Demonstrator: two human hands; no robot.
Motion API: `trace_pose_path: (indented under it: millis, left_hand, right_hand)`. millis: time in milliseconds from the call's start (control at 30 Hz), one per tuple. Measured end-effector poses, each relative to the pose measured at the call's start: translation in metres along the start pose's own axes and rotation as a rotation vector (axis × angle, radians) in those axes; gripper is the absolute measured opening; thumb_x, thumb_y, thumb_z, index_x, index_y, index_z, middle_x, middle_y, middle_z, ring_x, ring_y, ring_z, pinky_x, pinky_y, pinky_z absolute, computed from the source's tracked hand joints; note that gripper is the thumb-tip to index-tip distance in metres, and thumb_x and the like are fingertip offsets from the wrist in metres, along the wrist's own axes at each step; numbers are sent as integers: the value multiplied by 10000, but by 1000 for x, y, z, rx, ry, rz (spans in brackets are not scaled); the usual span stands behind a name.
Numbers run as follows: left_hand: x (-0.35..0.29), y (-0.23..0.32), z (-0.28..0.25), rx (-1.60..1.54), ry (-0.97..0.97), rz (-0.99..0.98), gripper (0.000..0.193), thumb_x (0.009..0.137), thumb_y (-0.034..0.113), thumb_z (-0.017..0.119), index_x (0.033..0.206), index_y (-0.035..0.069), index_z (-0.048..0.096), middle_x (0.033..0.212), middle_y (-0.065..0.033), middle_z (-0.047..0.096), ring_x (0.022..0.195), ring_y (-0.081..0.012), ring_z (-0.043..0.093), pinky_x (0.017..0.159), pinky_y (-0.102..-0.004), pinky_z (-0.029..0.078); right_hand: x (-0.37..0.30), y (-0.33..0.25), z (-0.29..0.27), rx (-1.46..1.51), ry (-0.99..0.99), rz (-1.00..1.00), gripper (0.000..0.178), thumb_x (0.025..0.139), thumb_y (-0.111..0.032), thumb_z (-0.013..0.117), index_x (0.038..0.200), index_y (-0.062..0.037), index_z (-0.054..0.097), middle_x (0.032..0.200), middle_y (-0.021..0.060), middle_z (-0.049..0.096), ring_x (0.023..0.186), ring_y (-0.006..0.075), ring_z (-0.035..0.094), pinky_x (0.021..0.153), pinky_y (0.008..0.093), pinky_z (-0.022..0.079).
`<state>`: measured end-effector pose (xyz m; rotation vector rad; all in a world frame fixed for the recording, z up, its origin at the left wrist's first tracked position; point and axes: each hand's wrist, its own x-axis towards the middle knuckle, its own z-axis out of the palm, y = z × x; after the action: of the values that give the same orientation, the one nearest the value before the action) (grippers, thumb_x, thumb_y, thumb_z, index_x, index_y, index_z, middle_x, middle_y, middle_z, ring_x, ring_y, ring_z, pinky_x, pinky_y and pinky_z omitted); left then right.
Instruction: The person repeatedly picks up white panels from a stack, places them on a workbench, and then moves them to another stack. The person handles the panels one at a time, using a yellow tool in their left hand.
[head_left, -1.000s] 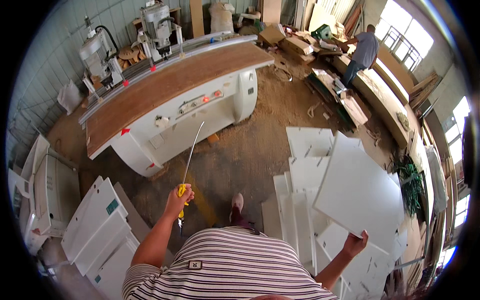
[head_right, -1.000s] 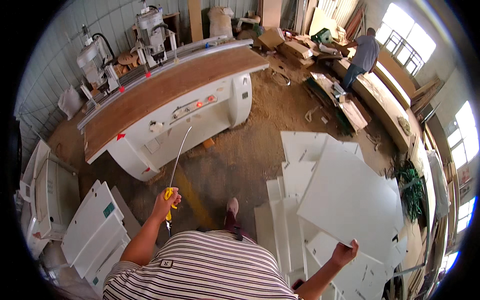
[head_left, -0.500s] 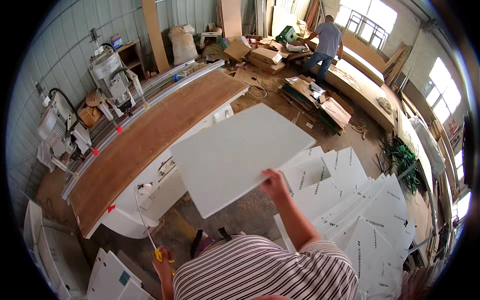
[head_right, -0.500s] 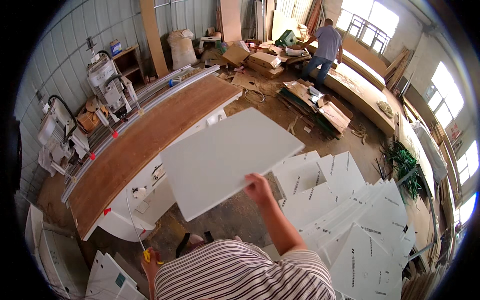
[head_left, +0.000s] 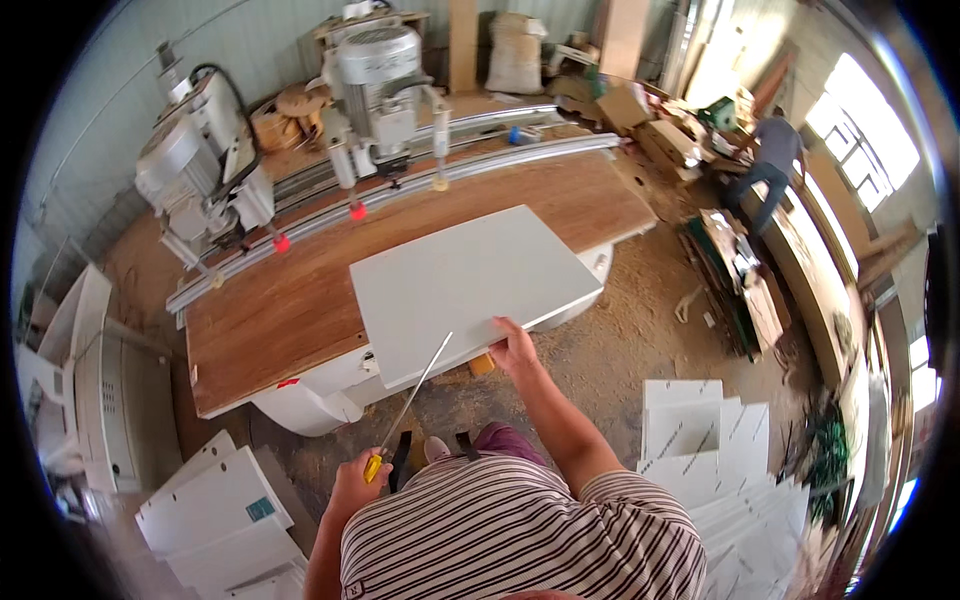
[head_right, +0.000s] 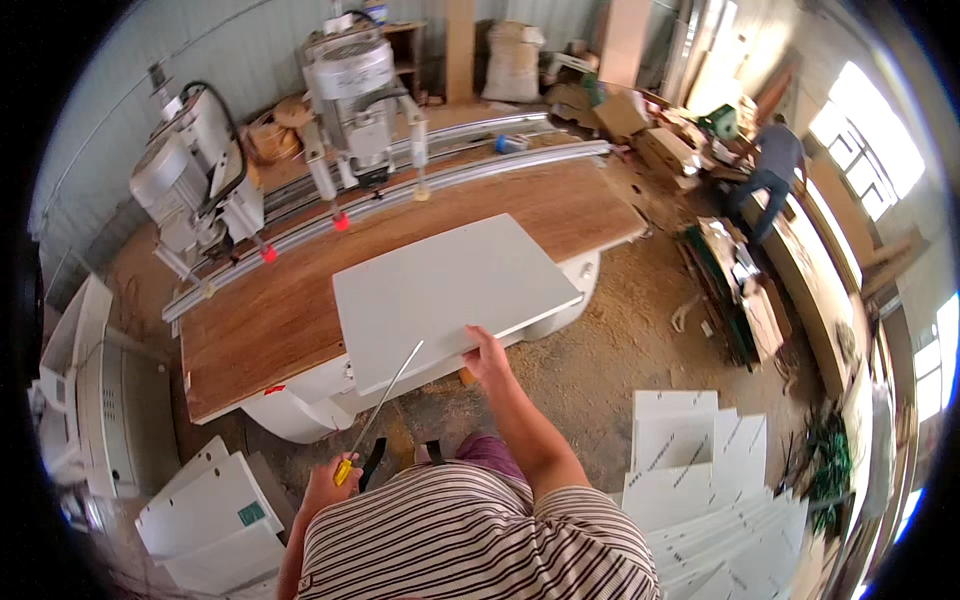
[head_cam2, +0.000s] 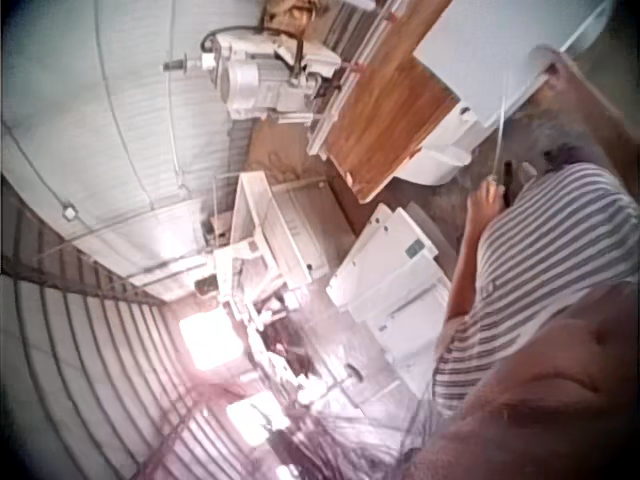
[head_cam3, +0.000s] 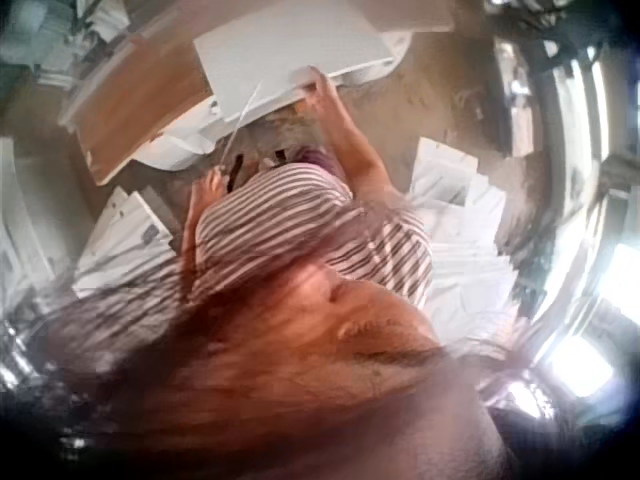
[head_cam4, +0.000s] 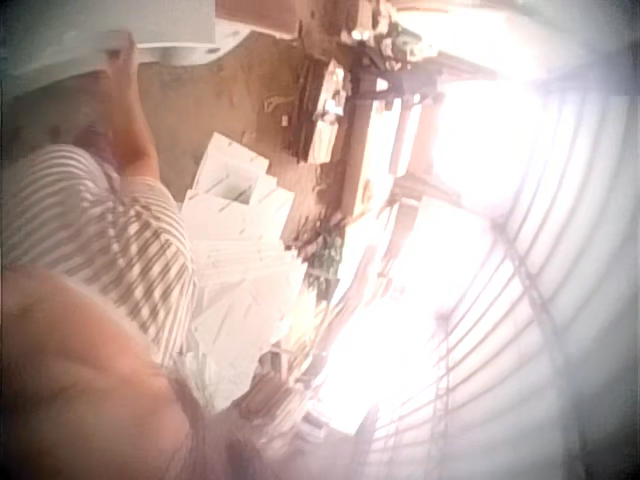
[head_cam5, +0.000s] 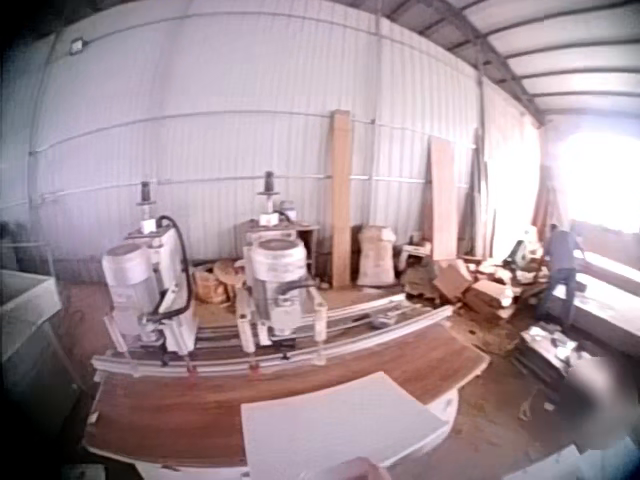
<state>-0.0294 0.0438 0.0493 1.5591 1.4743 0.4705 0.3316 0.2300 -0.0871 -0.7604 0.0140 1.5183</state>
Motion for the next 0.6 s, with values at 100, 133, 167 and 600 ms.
trace_pose_path:
  millis: [100,133,167,600]
  left_hand:
    - [13,-25,5,-172,109,-107,274,857,148,648,1093,20,590,731,-84,673,670,-129,661,642,-271,526]
    - [20,-27,7,-229,144,-129,273,856,142,647,1095,23,589,749,-85,681,691,-131,670,657,-272,533]
    - [27,-27,8,-198,168,-148,271,856,137,647,1094,24,588,756,-83,683,703,-129,672,668,-272,535]
    - [77,-16,117,-411,403,-371,294,836,164,673,1095,48,597,705,-48,609,637,-76,538,602,-239,453]
  right_hand:
    - [24,-3,2,-163,37,145,260,901,-120,566,1119,-1,487,1068,119,585,960,293,604,818,429,539]
    - [34,-9,-6,-293,34,210,270,908,-126,556,1129,6,474,1075,132,582,953,310,610,813,433,552]
    - [45,-10,-12,-424,30,274,280,916,-132,547,1140,13,460,1082,145,578,946,328,616,807,437,564]
    - [122,-44,-2,-404,160,184,237,963,-165,490,1093,23,430,1032,193,586,874,361,645,750,493,585]
